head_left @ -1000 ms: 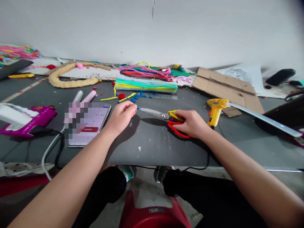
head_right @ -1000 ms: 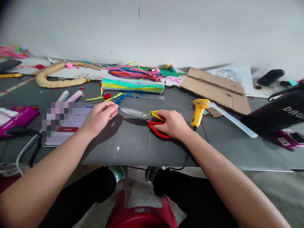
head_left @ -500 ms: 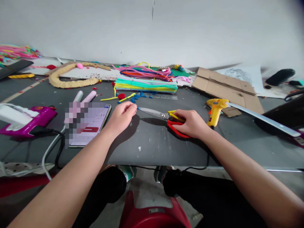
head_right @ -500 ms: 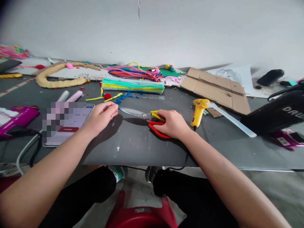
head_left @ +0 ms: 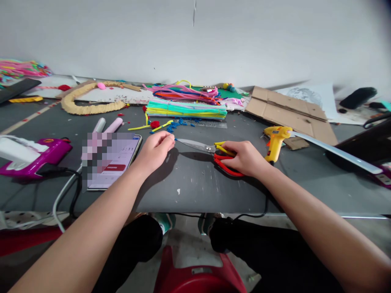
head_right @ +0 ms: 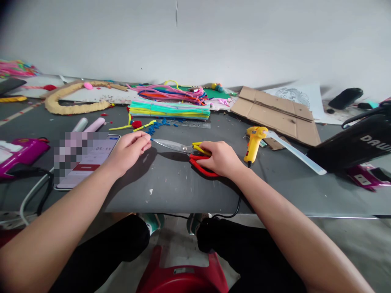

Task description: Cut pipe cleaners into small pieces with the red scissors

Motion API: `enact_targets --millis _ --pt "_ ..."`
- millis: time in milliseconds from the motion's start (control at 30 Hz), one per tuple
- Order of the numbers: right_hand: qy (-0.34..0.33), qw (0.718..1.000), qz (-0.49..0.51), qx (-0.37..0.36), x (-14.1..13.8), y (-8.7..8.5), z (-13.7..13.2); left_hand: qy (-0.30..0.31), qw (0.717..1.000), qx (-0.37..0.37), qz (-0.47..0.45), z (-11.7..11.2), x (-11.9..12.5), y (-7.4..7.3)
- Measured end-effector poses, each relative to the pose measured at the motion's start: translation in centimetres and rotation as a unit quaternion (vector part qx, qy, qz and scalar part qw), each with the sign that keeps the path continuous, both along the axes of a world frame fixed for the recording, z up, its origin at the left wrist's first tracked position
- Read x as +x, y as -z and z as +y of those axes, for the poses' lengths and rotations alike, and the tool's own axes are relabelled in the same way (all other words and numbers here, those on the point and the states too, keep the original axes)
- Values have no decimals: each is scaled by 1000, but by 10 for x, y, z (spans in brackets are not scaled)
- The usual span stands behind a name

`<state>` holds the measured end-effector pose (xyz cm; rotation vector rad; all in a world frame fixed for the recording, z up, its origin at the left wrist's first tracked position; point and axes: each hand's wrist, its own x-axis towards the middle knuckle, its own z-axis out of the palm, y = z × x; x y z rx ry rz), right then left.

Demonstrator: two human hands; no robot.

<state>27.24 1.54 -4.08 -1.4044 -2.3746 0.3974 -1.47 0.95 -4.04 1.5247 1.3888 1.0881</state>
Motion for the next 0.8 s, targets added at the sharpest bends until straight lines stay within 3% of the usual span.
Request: enact_targets --millis 300,800 --pt "29 999 33 5 -1 1 -3 -4 1000 0 -13 2 -1 2" --pt "21 1000 -3 12 -4 -2 -5 -5 1000 2 6 1 0 2"
